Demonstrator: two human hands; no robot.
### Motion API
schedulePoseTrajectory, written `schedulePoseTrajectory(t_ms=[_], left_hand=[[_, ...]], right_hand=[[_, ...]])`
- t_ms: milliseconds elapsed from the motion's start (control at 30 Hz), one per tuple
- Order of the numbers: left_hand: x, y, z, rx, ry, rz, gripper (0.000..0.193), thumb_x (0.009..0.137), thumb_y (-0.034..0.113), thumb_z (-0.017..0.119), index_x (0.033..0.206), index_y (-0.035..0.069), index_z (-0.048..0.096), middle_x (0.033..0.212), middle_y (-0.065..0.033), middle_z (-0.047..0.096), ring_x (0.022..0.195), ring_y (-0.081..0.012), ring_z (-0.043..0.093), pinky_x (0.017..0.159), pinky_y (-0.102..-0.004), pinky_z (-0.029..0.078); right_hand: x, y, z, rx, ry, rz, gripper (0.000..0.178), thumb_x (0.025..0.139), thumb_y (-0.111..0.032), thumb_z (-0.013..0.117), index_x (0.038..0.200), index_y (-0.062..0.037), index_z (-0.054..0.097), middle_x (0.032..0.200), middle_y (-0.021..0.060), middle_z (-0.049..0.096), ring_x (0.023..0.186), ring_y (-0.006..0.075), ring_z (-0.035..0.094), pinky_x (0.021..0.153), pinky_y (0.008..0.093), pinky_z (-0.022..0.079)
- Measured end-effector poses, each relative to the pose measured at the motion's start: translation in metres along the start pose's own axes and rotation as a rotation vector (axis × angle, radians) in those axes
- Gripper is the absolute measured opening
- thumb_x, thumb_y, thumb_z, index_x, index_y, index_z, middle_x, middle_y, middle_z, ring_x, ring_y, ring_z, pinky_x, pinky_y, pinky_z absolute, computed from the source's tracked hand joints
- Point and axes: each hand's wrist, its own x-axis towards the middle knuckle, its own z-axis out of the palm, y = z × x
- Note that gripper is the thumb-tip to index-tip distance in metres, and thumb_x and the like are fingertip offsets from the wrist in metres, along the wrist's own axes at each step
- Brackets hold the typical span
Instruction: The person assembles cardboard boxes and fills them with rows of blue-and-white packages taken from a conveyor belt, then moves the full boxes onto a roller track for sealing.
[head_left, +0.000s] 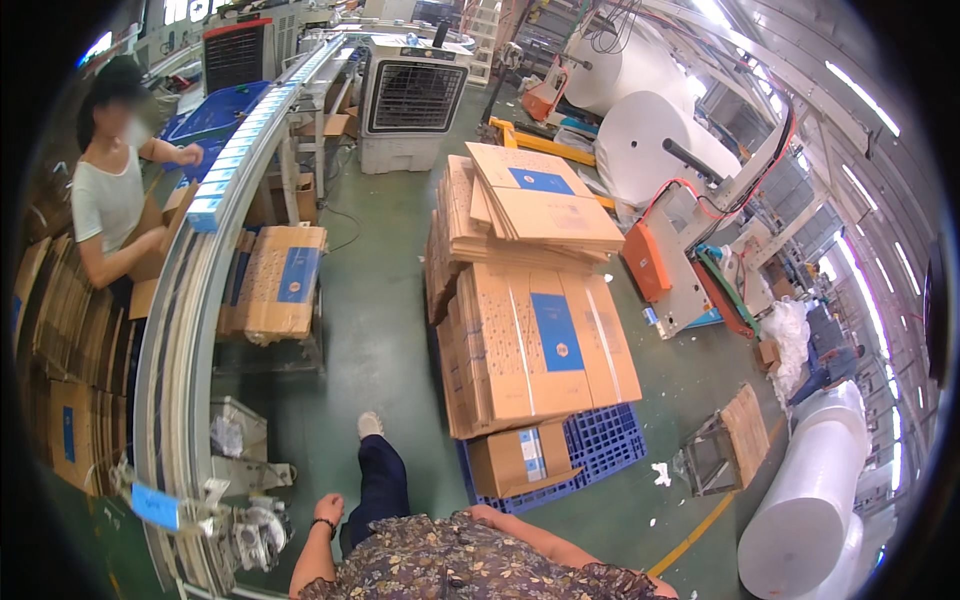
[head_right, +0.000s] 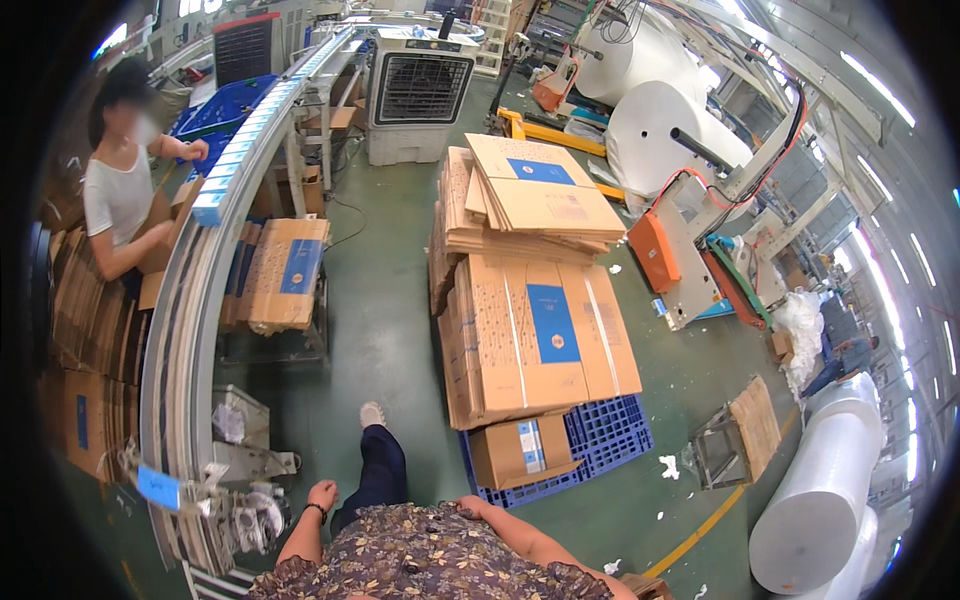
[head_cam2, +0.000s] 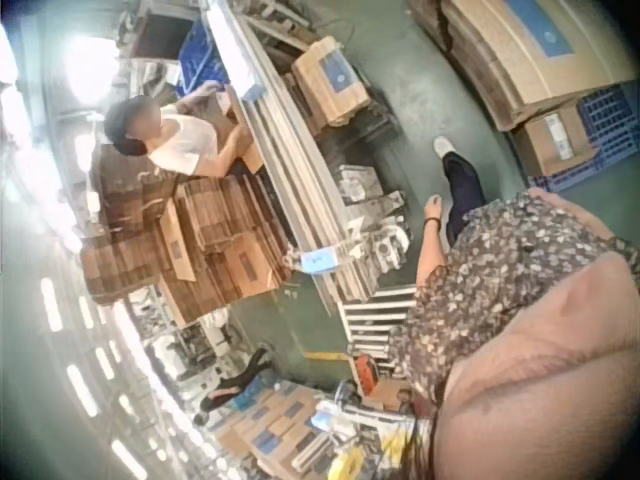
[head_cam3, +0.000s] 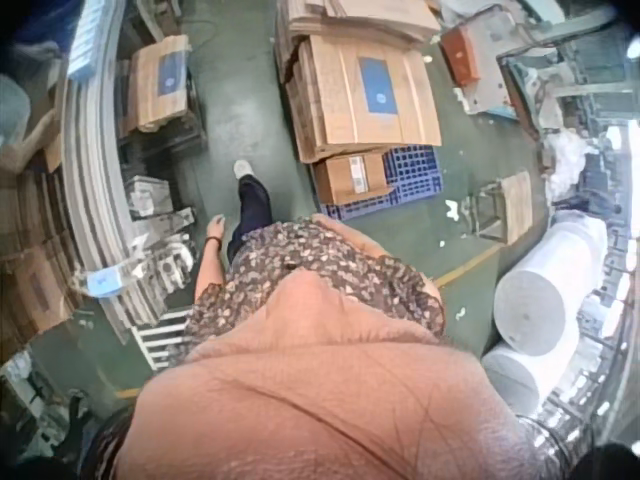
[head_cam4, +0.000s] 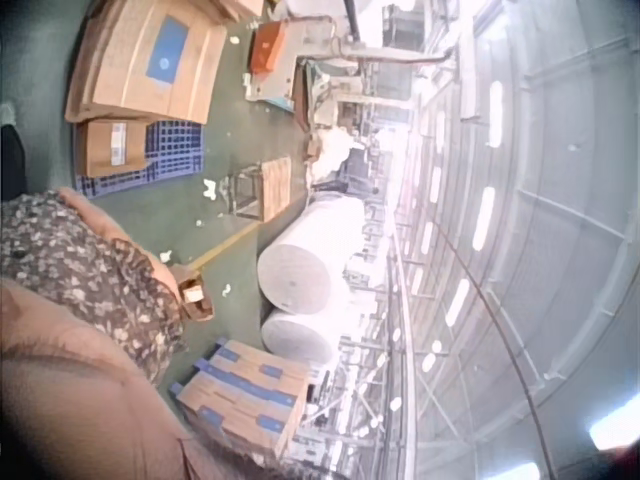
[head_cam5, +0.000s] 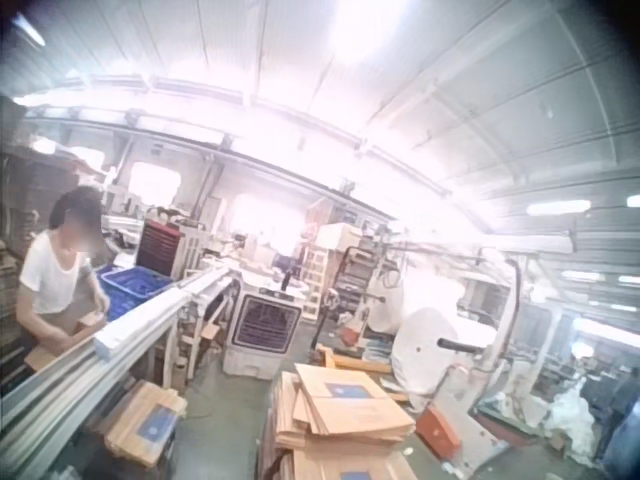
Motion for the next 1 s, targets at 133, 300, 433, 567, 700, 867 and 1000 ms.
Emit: schedulePoseTrajectory(t_ms=[133, 300, 433, 567, 700, 867, 1000], left_hand=[[0.049, -0.04, 0.004, 0.572, -0.12, -0.023, 0.038, 0.09, 0.037, 0.053, 0.09, 0.003, 0.071, 0.097, -0.0207, 0.069, 0.09, -0.039, 0.066, 0.081, -0.0463, 0.052], [0.1, 0.005, -0.043, 0.622, -0.33, -0.197, 0.037, 0.089, 0.035, 0.054, 0.089, 0.002, 0.07, 0.094, -0.0205, 0.069, 0.084, -0.0394, 0.065, 0.078, -0.0463, 0.051], [0.212, 0.065, -0.088, 0.784, -0.2, 0.084, 0.036, 0.089, 0.034, 0.055, 0.088, 0.0, 0.068, 0.093, -0.0204, 0.068, 0.08, -0.0398, 0.064, 0.076, -0.0463, 0.051], [0.306, 0.175, -0.138, 0.167, 0.036, 0.091, 0.024, 0.096, 0.024, 0.054, 0.098, 0.002, 0.064, 0.077, -0.0105, 0.064, 0.058, -0.016, 0.06, 0.053, -0.0318, 0.049], [0.356, 0.309, -0.148, -0.192, 0.1, 0.129, 0.022, 0.097, 0.011, 0.055, 0.114, -0.001, 0.061, 0.09, -0.0063, 0.065, 0.08, -0.0142, 0.063, 0.071, -0.0288, 0.055], [0.38, 0.289, -0.135, -0.05, 0.097, 0.131, 0.021, 0.097, 0.017, 0.054, 0.113, 0.006, 0.063, 0.09, -0.0054, 0.066, 0.075, -0.014, 0.063, 0.063, -0.0275, 0.05], [0.364, 0.284, -0.109, 0.268, -0.16, -0.427, 0.027, 0.089, 0.025, 0.062, 0.104, 0.003, 0.068, 0.099, -0.0164, 0.069, 0.089, -0.0295, 0.068, 0.077, -0.0409, 0.055]], right_hand=[[0.025, -0.014, -0.151, 0.525, 0.388, 0.123, 0.035, 0.095, -0.036, 0.052, 0.108, -0.0061, 0.066, 0.088, 0.0167, 0.069, 0.082, 0.0301, 0.068, 0.073, 0.0404, 0.052], [0.067, -0.02, -0.382, 0.131, 1.106, 0.184, 0.029, 0.094, -0.028, 0.056, 0.099, -0.0012, 0.067, 0.088, 0.0183, 0.069, 0.08, 0.0287, 0.067, 0.073, 0.038, 0.052], [0.123, -0.015, -0.537, -0.122, 1.508, 0.251, 0.03, 0.088, -0.016, 0.063, 0.113, -0.0003, 0.057, 0.113, 0.0249, 0.056, 0.111, 0.0424, 0.05, 0.097, 0.0464, 0.041], [0.17, -0.007, -0.63, -0.196, 1.621, 0.376, 0.04, 0.088, -0.02, 0.064, 0.123, -0.0046, 0.054, 0.13, 0.0195, 0.048, 0.124, 0.0392, 0.043, 0.101, 0.0479, 0.038], [0.149, 0.031, -0.659, -0.387, 1.432, 0.58, 0.041, 0.088, -0.028, 0.065, 0.127, -0.0167, 0.06, 0.137, 0.0161, 0.046, 0.132, 0.0385, 0.037, 0.109, 0.0505, 0.031], [0.111, 0.076, -0.669, -0.446, 1.424, 0.515, 0.044, 0.084, -0.015, 0.063, 0.128, -0.0166, 0.06, 0.144, 0.0144, 0.043, 0.14, 0.0374, 0.031, 0.112, 0.0521, 0.026], [0.099, 0.09, -0.687, -0.424, 1.365, 0.782, 0.059, 0.072, -0.003, 0.062, 0.13, -0.0163, 0.058, 0.146, 0.0131, 0.043, 0.14, 0.0361, 0.032, 0.116, 0.0559, 0.017]])
